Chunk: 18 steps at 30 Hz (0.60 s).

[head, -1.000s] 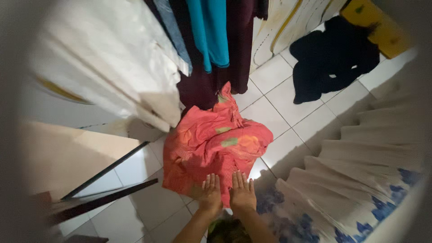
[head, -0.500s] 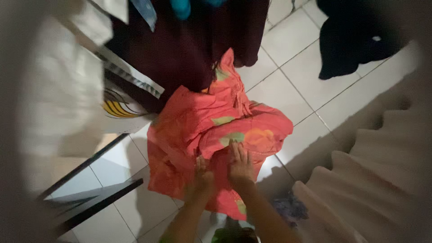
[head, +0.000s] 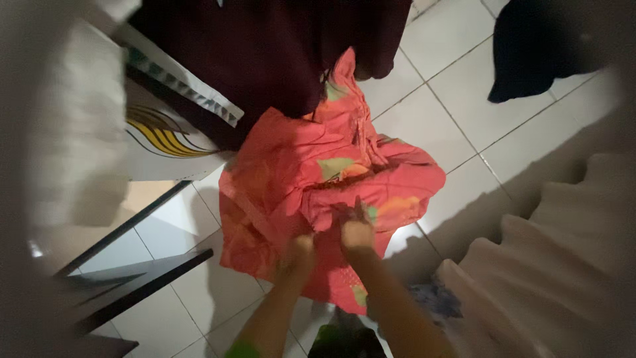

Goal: The person picks up a blanket from the floor, spreads it out on a bed, and proceeds to fold it into a rectangular shape.

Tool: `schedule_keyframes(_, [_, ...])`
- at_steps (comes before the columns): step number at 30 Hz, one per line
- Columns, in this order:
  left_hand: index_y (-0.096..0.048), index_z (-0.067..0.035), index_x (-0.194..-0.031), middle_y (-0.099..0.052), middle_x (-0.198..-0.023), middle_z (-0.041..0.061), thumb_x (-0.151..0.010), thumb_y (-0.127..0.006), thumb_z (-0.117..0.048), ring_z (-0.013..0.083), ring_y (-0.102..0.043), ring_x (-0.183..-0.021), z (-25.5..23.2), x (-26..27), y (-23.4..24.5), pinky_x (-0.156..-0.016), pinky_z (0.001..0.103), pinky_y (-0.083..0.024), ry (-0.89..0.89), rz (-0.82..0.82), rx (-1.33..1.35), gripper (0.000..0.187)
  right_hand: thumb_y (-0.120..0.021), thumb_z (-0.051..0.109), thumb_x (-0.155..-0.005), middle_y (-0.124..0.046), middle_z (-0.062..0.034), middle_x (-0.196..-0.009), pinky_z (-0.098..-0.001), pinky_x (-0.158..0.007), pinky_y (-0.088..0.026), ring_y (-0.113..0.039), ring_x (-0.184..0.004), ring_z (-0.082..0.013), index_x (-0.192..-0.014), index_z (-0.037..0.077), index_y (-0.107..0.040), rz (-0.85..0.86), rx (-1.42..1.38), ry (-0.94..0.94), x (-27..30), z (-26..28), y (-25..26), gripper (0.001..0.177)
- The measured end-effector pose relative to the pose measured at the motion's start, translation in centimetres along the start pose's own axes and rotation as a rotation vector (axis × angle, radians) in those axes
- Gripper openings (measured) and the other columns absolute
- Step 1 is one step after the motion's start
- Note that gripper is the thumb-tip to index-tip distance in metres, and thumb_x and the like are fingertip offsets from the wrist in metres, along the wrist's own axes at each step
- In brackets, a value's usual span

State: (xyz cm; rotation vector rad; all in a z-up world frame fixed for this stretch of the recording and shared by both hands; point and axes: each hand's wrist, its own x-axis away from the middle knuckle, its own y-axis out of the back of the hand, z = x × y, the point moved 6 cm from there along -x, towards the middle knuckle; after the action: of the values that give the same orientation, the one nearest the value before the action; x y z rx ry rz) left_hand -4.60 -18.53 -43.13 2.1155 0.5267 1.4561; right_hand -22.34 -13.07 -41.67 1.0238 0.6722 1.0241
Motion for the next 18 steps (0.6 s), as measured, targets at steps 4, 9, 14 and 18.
schedule_keyframes(4, [-0.063,-0.018,-0.131,-0.060,-0.134,0.016,-0.103,-0.039,-0.051,0.0357,-0.057,-0.124,-1.5,4.3,3.2,-0.105,0.049,-0.042,0.115,-0.001,0.067,0.049,-0.052,0.015,-0.090,-0.066,-0.0162,-0.127,-0.0492,-0.110,-0.032,-0.044,-0.134,-0.0478,-0.123,0.009,-0.072,0.116,-0.084,-0.103,1.5,-0.1,1.7,0.039])
schedule_keyframes(9, [-0.078,-0.016,-0.116,-0.077,-0.122,0.012,-0.109,-0.035,-0.045,0.0307,-0.070,-0.115,-3.7,7.9,6.6,-0.105,0.043,-0.050,0.160,0.029,0.447,0.053,-0.061,0.023,-0.079,-0.059,-0.0245,-0.135,-0.0497,-0.115,-0.029,-0.045,-0.137,-0.0416,-0.098,0.004,-0.073,0.365,0.231,-0.121,5.1,0.7,5.4,0.030])
schedule_keyframes(14, [-0.060,-0.013,-0.137,-0.068,-0.125,0.019,-0.098,-0.048,-0.016,0.0370,-0.066,-0.115,-7.2,10.7,9.6,-0.099,0.046,-0.052,-0.183,-0.128,-0.005,0.041,-0.064,0.013,-0.074,-0.065,-0.0232,-0.121,-0.0494,-0.113,-0.036,-0.053,-0.126,-0.0420,-0.108,0.000,-0.070,0.233,0.026,-0.196,8.0,1.5,12.1,0.037])
schedule_keyframes(18, [-0.065,-0.012,-0.125,-0.069,-0.124,0.020,-0.092,-0.052,-0.009,0.0389,-0.065,-0.117,-10.5,13.3,9.4,-0.100,0.046,-0.052,-0.380,-0.259,0.153,0.036,-0.066,0.004,-0.078,-0.068,-0.0199,-0.115,-0.0454,-0.099,-0.052,-0.064,-0.114,-0.0382,-0.102,0.003,-0.068,0.235,-0.001,-0.442,10.3,0.2,17.1,0.024])
